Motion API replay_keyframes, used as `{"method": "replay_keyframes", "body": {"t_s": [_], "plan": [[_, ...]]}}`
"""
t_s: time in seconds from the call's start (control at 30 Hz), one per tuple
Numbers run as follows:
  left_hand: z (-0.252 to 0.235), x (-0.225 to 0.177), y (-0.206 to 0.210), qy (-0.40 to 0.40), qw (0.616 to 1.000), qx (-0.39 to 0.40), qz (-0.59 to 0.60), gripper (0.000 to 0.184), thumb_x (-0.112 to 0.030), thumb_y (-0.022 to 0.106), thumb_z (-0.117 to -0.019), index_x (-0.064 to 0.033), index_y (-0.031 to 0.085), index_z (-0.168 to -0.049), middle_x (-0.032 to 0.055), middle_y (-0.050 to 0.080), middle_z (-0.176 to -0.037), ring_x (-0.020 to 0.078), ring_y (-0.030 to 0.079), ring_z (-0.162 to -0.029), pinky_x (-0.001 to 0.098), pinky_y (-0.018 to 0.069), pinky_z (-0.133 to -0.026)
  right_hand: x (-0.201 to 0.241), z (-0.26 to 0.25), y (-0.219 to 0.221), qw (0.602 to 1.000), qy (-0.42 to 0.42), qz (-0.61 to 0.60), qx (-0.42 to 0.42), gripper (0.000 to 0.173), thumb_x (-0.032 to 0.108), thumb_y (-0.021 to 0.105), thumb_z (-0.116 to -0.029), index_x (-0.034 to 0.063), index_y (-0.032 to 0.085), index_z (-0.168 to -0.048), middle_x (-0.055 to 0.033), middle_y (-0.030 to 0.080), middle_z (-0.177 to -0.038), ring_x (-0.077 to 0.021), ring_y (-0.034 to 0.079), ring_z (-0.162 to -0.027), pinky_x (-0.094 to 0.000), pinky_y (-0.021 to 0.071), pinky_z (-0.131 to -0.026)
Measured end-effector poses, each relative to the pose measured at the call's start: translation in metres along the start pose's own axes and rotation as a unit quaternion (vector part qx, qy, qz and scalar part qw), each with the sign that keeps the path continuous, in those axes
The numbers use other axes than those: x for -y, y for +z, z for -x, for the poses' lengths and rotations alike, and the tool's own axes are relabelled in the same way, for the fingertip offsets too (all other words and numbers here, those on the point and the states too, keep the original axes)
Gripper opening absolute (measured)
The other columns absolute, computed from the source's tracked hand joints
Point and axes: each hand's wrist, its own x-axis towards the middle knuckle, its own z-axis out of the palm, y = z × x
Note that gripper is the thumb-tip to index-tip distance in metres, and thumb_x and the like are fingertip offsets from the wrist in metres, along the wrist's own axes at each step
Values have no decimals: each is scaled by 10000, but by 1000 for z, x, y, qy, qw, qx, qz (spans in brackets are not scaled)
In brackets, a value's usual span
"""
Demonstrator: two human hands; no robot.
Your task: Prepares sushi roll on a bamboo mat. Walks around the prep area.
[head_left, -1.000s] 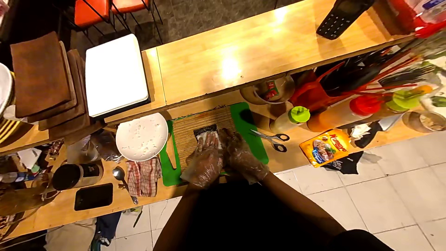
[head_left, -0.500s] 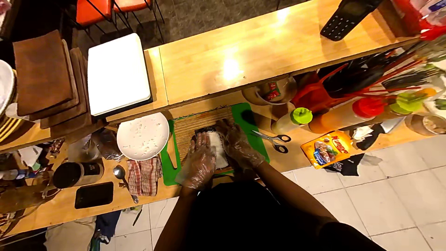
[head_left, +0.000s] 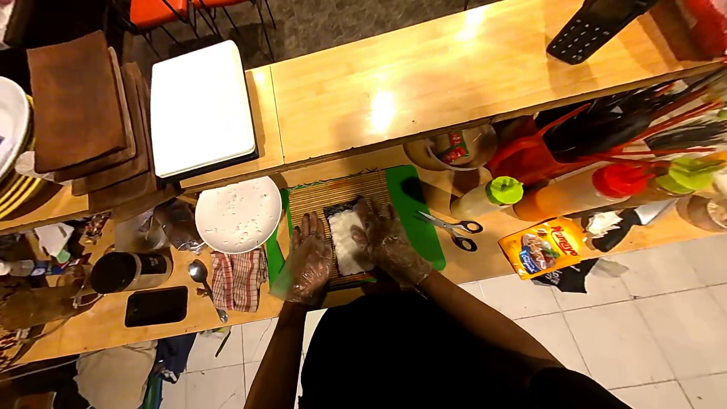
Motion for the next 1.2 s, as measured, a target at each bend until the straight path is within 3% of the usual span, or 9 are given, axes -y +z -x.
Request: {"method": "replay_keyframes", "body": {"t_s": [0.07, 0.2, 0.4, 0.53, 0.7, 0.8, 1.03, 1.2], "plan": [[-3, -3, 1, 5, 1000, -1, 11, 627, -376, 297, -1077, -88, 241, -1631, 52, 127, -1724, 203, 32, -1595, 508, 47, -1294, 2, -3, 4, 1000, -9, 1, -8, 725, 575, 388, -1043, 88, 393, -1579, -128, 336, -1659, -325, 226, -1566, -614, 150, -1258], [-8, -5, 3, 17, 999, 24, 21, 634, -361, 304, -1074, -67, 227, -1630, 69, 106, -1726, 209, 6, -1596, 510, 25, -1295, 1, -5, 17, 1000, -16, 4, -15, 822, 624, 460, -1000, 60, 355, -1589, -171, 311, -1661, -352, 254, -1552, -589, 171, -1261], [-9, -4, 2, 28, 998, 16, 55, 622, -355, 326, -1067, -50, 293, -1608, 83, 143, -1719, 208, 42, -1595, 513, 36, -1292, 5, -10, 15, 999, -40, 13, -16, 808, 643, 384, -1023, 71, 360, -1593, -128, 297, -1677, -318, 219, -1568, -626, 156, -1247], [-7, 5, 13, 37, 994, 8, 99, 660, -416, 346, -1070, -62, 259, -1621, 69, 120, -1724, 193, 12, -1595, 521, 1, -1291, 9, -11, 20, 998, -59, 7, -11, 845, 626, 460, -1001, 34, 332, -1591, -191, 307, -1656, -361, 269, -1542, -599, 202, -1242], [-9, 2, 3, 30, 992, 17, 119, 630, -407, 357, -1073, -55, 333, -1595, 76, 201, -1706, 192, 75, -1592, 497, 36, -1293, 17, -14, 5, 998, -58, 9, 7, 815, 623, 432, -1017, 31, 377, -1574, -177, 310, -1661, -353, 244, -1555, -624, 179, -1241], [-7, 2, 6, 32, 991, 18, 126, 646, -413, 358, -1076, -60, 287, -1612, 66, 162, -1717, 189, 43, -1594, 503, 5, -1293, 16, -11, 19, 997, -71, 27, 9, 845, 615, 461, -998, 19, 338, -1585, -210, 302, -1653, -380, 264, -1541, -627, 206, -1229], [-10, 5, 8, 38, 989, 2, 141, 612, -387, 341, -1082, -80, 305, -1610, 53, 171, -1715, 179, 42, -1593, 508, 5, -1288, 25, -17, 0, 995, -96, 26, 18, 758, 575, 458, -1019, 34, 424, -1548, -197, 366, -1626, -368, 273, -1540, -618, 190, -1237], [-8, 7, 9, 39, 977, -35, 205, 563, -371, 399, -1080, -63, 432, -1550, 64, 273, -1685, 194, 114, -1587, 479, 35, -1296, 25, -19, 0, 992, -116, 26, 50, 746, 582, 478, -1013, 33, 471, -1519, -182, 395, -1612, -373, 292, -1527, -624, 212, -1223]]}}
